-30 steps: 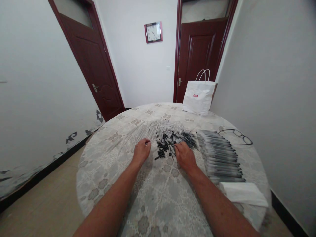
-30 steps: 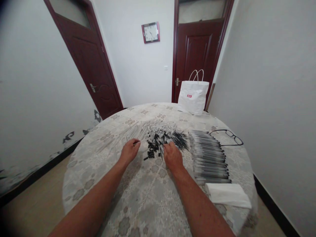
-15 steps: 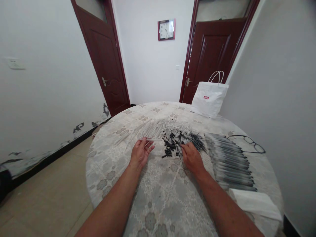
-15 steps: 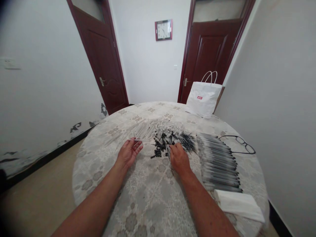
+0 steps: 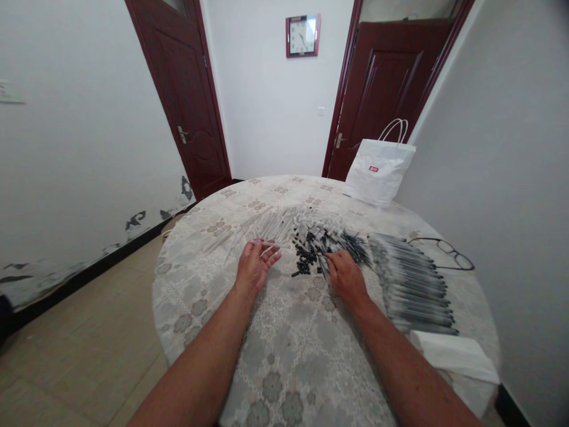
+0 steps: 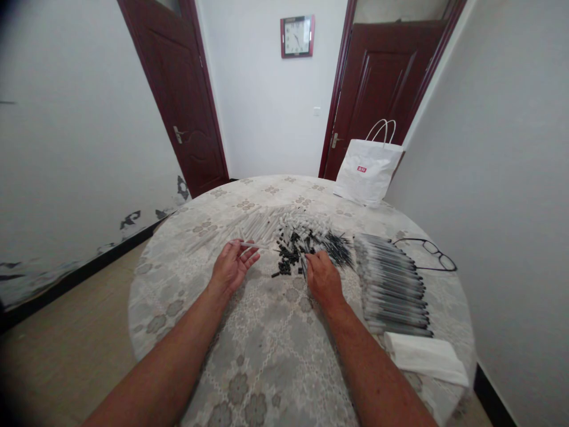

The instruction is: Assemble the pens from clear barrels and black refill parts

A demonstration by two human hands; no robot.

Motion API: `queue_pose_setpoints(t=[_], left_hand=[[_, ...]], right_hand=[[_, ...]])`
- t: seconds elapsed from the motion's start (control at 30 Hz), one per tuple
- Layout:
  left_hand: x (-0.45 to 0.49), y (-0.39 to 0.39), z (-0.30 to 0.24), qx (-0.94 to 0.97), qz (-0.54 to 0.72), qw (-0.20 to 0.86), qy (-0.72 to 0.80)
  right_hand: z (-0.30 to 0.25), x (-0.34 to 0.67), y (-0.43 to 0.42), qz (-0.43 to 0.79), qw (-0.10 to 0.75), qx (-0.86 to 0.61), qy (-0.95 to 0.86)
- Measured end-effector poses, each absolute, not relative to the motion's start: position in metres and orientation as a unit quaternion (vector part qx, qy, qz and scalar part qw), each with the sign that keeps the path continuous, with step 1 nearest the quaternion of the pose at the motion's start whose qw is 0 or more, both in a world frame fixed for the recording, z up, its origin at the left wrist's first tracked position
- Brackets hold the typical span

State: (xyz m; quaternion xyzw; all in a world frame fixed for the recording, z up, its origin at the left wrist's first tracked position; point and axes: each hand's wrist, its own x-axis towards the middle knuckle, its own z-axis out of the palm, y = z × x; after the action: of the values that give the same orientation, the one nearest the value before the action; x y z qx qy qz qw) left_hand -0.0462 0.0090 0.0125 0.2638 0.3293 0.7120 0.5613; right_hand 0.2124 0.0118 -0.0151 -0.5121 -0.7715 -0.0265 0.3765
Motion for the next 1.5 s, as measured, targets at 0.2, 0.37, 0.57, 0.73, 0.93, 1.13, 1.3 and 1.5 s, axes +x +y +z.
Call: queue_pose_setpoints(t=[0.2,0.37,0.57,0.73,0.93,1.13,1.3,1.5], left_hand=[[-0.045,0.011,0.009,0.284,0.704,0.561,0.329],[-0.044,0.01,0.008,0.295,0.704,0.557,0.328],[-0.044,0.011,0.007,0.301,0.698,0.556,0.338],[-0.041,0.009,0.01,0.312,0.687,0.552,0.355],[-0.04,0.007,0.012,0.309,0.695,0.539,0.362],[-0.034,0.006,0.009,0.315,0.686,0.539,0.373],[-0.021,0.001,0.003,0.341,0.643,0.571,0.378],[-0.011,-0.004,-0.002,0.346,0.595,0.634,0.353]], right_hand=[[-0.015,0.213,0.013,-0.038,0.364,-0.519,-0.773],[-0.019,0.214,0.015,-0.044,0.35,-0.519,-0.779],[-0.015,0.213,0.013,-0.05,0.332,-0.533,-0.777],[-0.012,0.21,0.009,-0.057,0.315,-0.536,-0.781],[-0.013,0.207,0.005,-0.052,0.288,-0.535,-0.792],[-0.011,0.2,0.0,-0.042,0.288,-0.516,-0.806],[-0.007,0.19,-0.008,0.019,0.332,-0.45,-0.829],[0.005,0.186,-0.017,0.188,0.404,-0.397,-0.803]])
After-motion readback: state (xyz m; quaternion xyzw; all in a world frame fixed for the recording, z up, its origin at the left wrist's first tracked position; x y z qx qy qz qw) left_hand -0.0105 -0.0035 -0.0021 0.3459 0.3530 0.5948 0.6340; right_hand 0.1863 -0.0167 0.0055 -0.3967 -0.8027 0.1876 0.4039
